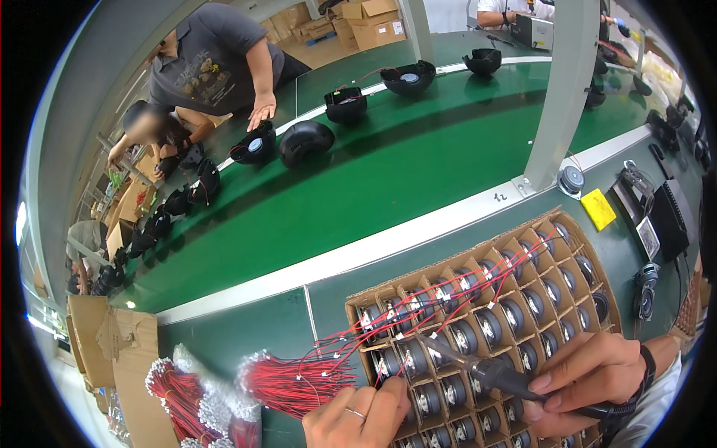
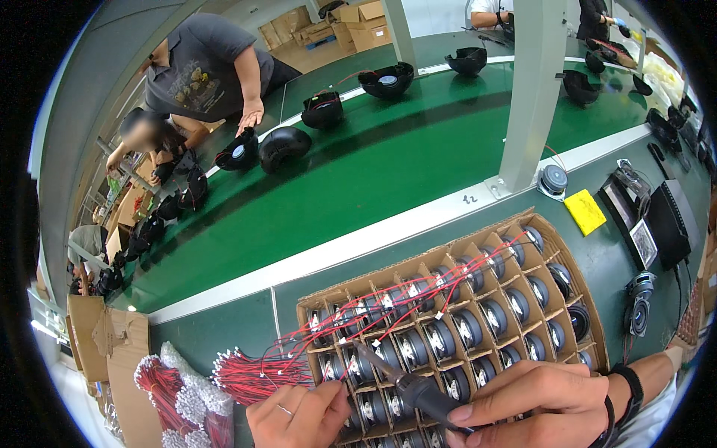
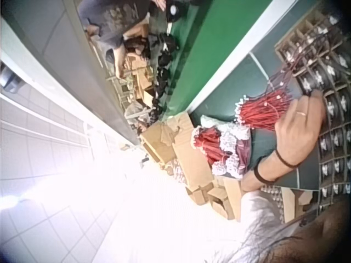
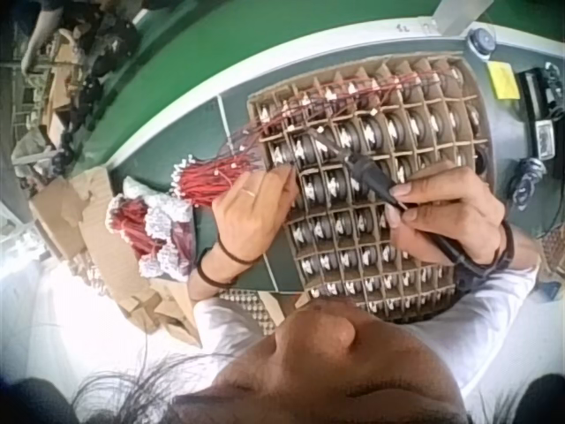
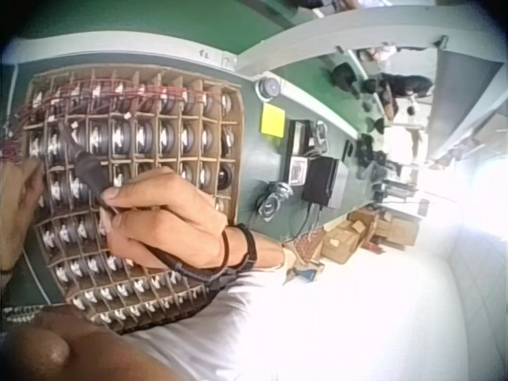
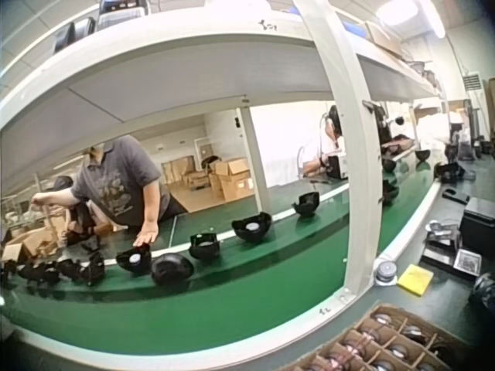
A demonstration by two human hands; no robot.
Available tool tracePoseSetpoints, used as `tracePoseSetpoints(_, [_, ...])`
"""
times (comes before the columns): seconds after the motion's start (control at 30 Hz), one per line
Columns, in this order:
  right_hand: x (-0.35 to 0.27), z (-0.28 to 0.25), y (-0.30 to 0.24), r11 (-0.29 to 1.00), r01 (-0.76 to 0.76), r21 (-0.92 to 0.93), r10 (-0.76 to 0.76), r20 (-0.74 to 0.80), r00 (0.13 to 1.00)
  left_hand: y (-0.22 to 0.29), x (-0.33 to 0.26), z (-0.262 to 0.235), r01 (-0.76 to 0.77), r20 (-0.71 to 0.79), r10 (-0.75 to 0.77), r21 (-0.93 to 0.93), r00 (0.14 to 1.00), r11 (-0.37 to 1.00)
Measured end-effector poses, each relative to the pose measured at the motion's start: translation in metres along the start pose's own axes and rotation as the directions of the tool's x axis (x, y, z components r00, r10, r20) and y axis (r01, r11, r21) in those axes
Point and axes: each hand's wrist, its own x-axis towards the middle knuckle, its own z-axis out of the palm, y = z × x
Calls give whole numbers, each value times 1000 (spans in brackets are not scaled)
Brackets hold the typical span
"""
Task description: Soldering red and black wires onto small speakers arranged in a cardboard tray on an assembly line.
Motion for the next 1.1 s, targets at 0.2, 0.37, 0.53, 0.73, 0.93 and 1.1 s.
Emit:
tracePoseSetpoints(0.2, [0,3,-1,1000,-8,-16,7,-34,999,0,1,0,-7,-20,8,26,1000,1000])
tracePoseSetpoints(0.37, [0,3,0,1000,-10,-10,10,-41,999,0,1,-2,-5,-6,5,24,1000,1000])
tracePoseSetpoints(0.53, [0,2,0,1000,-2,-20,1,-54,999,2,3,-5,-26,-33,27,24,999,999])
tracePoseSetpoints(0.73, [-2,2,0,1000,-4,2,4,-60,998,1,2,-5,-15,-42,15,0,999,1000])
tracePoseSetpoints(0.93, [-1,2,-1,1000,-23,9,23,-53,998,1,3,-2,-6,-32,6,12,999,1000])
tracePoseSetpoints(1.1, [1,4,1,995,-20,94,26,-61,998,2,4,-1,-11,-35,12,29,999,1000])
